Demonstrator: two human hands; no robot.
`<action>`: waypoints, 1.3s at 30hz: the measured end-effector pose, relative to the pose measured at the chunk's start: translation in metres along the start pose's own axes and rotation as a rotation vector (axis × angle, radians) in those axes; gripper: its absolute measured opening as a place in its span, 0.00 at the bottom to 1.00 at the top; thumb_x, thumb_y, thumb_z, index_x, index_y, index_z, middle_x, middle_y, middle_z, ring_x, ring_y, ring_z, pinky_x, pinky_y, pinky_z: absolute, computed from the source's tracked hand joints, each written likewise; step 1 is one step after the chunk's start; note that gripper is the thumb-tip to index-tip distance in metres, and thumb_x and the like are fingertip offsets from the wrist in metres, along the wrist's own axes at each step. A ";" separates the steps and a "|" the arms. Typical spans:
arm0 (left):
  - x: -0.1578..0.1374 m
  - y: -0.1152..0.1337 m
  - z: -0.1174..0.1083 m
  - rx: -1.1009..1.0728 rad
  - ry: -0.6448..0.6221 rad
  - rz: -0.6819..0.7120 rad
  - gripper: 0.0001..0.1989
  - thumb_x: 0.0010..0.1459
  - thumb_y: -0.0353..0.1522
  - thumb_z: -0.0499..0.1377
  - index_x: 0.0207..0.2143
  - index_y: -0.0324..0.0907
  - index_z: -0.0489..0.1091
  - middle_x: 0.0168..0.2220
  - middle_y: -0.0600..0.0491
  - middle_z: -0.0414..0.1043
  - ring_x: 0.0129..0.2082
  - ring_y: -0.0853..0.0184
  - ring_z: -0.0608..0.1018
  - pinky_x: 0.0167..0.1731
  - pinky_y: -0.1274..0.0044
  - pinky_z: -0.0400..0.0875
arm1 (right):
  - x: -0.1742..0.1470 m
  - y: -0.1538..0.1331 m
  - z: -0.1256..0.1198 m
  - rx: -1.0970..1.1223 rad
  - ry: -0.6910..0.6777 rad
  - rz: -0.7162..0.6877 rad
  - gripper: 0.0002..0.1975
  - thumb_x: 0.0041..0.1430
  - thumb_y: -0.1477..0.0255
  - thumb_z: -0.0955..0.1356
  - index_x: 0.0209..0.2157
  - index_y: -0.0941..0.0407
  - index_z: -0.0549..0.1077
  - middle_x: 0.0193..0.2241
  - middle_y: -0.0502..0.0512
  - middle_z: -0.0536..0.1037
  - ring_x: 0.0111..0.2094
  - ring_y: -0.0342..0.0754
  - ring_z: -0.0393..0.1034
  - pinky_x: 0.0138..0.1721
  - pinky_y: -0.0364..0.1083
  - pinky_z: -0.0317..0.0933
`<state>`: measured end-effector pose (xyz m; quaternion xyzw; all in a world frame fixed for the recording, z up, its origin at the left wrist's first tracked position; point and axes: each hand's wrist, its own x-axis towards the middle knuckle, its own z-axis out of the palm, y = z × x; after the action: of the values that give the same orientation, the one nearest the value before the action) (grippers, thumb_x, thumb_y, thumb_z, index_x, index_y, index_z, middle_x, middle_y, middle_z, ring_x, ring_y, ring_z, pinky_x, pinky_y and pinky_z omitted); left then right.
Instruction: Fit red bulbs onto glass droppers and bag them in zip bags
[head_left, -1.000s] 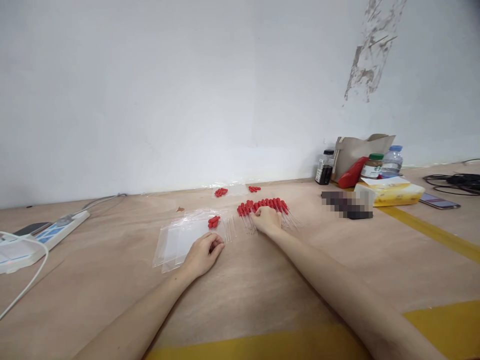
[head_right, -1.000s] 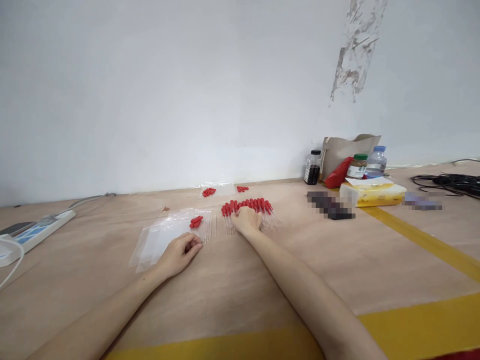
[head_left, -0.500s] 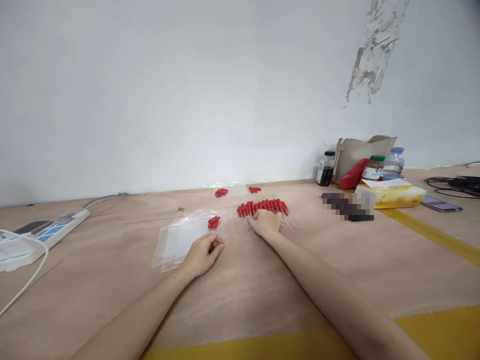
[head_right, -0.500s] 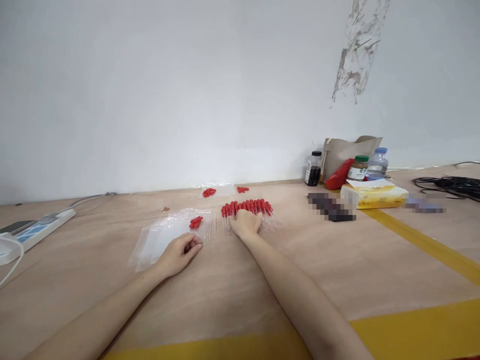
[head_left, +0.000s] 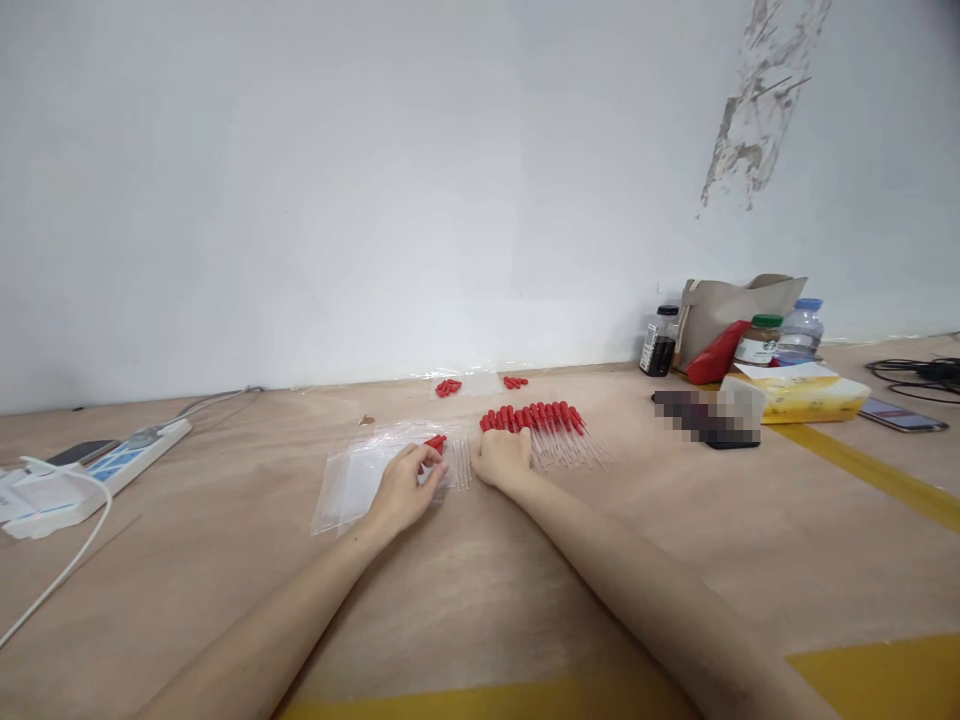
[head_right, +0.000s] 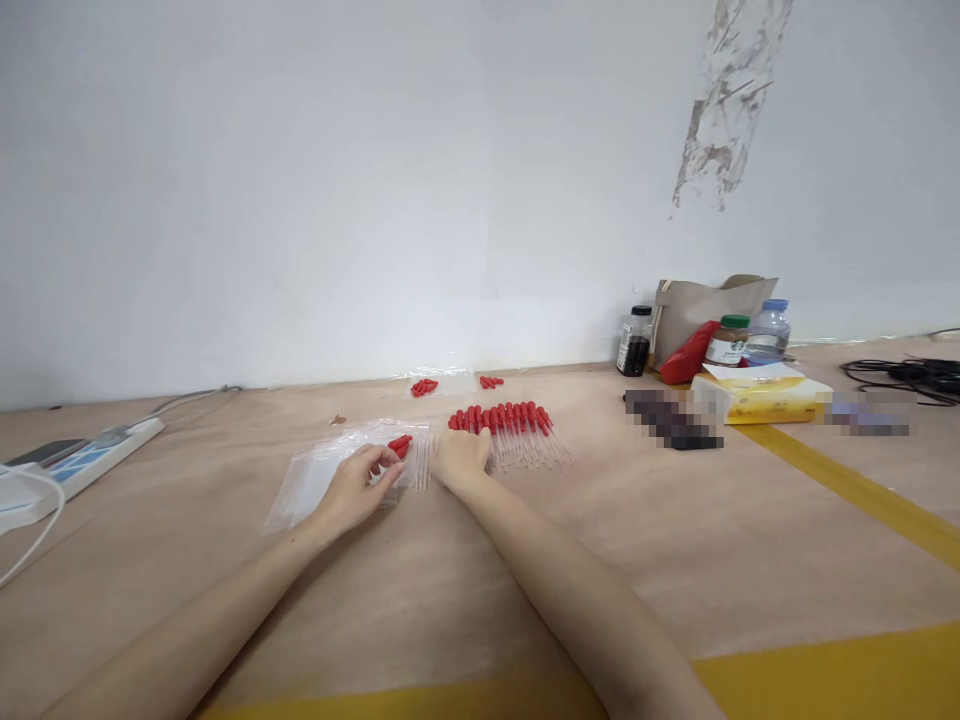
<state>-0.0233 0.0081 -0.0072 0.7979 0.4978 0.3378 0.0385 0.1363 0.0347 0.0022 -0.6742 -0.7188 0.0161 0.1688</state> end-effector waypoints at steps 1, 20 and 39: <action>0.005 -0.003 -0.001 0.034 0.036 -0.031 0.06 0.54 0.35 0.53 0.30 0.42 0.66 0.31 0.53 0.67 0.30 0.66 0.70 0.31 0.76 0.63 | 0.002 -0.002 -0.001 0.001 -0.014 0.016 0.13 0.53 0.69 0.60 0.31 0.60 0.74 0.33 0.65 0.76 0.35 0.54 0.70 0.42 0.53 0.45; 0.048 -0.023 0.013 0.054 0.161 -0.333 0.07 0.48 0.35 0.55 0.24 0.40 0.66 0.29 0.48 0.70 0.34 0.60 0.71 0.31 0.73 0.62 | 0.014 -0.030 0.002 0.029 -0.139 0.112 0.13 0.51 0.71 0.62 0.37 0.59 0.73 0.36 0.65 0.76 0.39 0.54 0.70 0.44 0.53 0.46; -0.031 0.040 0.005 -0.219 -0.330 0.087 0.08 0.53 0.33 0.56 0.31 0.43 0.74 0.33 0.52 0.69 0.31 0.68 0.72 0.31 0.78 0.66 | -0.072 0.105 -0.011 0.369 0.327 -0.413 0.10 0.58 0.75 0.58 0.36 0.57 0.70 0.34 0.57 0.74 0.35 0.47 0.67 0.36 0.45 0.56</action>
<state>0.0014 -0.0361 -0.0109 0.8542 0.4101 0.2560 0.1913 0.2430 -0.0278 -0.0299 -0.4656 -0.7889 0.0029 0.4010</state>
